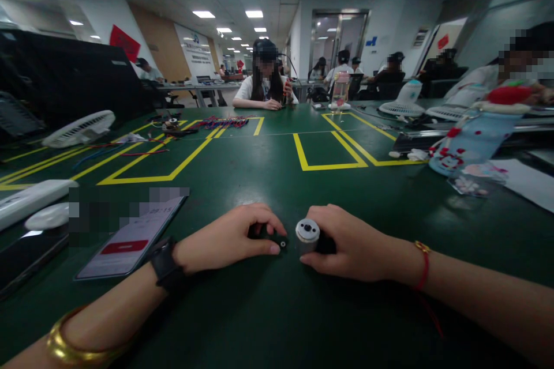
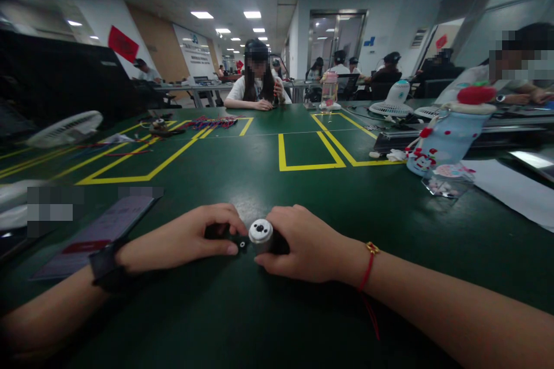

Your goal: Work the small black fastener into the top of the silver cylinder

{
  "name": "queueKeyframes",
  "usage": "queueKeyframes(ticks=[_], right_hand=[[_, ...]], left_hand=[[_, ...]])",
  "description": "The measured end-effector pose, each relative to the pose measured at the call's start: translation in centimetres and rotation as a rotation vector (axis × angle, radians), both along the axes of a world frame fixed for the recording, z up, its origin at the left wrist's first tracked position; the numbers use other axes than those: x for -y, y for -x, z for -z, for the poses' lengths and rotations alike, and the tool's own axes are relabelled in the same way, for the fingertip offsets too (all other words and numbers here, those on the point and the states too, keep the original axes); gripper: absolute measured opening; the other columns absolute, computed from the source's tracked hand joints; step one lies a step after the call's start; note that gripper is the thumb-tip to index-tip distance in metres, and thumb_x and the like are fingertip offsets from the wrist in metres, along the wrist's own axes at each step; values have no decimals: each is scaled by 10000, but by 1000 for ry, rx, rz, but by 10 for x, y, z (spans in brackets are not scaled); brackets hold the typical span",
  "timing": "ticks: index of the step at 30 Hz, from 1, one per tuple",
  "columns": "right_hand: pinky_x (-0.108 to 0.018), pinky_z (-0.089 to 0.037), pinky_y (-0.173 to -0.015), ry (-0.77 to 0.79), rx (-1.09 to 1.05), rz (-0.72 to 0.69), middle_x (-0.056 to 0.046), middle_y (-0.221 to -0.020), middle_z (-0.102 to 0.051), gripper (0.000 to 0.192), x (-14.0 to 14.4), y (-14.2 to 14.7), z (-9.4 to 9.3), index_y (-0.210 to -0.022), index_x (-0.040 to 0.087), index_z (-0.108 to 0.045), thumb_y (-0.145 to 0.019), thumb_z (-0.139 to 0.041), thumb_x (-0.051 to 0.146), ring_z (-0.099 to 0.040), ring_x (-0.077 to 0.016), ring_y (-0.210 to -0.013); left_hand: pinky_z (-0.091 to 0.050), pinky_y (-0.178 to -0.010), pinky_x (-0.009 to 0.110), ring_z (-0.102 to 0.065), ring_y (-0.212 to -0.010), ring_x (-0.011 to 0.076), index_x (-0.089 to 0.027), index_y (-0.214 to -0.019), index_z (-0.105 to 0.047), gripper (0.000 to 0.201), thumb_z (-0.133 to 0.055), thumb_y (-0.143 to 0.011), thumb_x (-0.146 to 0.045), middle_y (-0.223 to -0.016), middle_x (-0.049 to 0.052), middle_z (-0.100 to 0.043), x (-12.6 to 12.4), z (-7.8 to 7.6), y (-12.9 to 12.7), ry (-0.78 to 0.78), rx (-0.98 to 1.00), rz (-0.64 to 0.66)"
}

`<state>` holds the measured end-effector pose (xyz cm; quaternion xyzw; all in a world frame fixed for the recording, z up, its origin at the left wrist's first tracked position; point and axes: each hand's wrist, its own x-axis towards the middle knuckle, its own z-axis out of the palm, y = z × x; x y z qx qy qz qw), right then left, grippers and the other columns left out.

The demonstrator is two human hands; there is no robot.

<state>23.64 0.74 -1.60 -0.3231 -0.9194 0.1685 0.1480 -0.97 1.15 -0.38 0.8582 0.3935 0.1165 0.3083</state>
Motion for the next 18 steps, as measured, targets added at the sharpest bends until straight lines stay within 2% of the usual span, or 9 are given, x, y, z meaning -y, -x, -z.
queueKeyframes(ticks=[5,11,14,18], right_hand=[[-307,-346,-653,-7,-15,-7,-33,-835,-579,237,0,0,1,-870,185,-538,-792,-660,372,-473,-174,-726],[-306,-347,-654,-11,-6,-13,-31,-839,-578,239,0,0,0,-867,182,-532,-792,-664,368,-467,-170,-720],[-307,-352,-661,2,1,-9,-31,-852,-580,242,0,0,-2,-879,182,-535,-792,-666,366,-471,-172,-731],[-309,-357,-666,6,-6,-5,-31,-860,-582,253,0,0,-3,-889,185,-534,-789,-670,374,-472,-173,-734]], left_hand=[[-431,-771,286,-584,-874,172,-214,-921,-713,153,-623,-876,-329,-948,25,-619,2,2,-4,0,53,26],[-438,-799,298,-589,-895,179,-240,-1043,-692,190,-602,-883,-292,-990,20,-643,-2,2,1,34,55,5],[-438,-813,303,-591,-898,174,-219,-1030,-681,206,-523,-925,-301,-976,17,-660,-6,3,4,105,149,-88],[-433,-707,274,-563,-785,149,-204,-1080,-642,255,-506,-931,-359,-897,10,-641,-11,8,7,209,308,-272]])
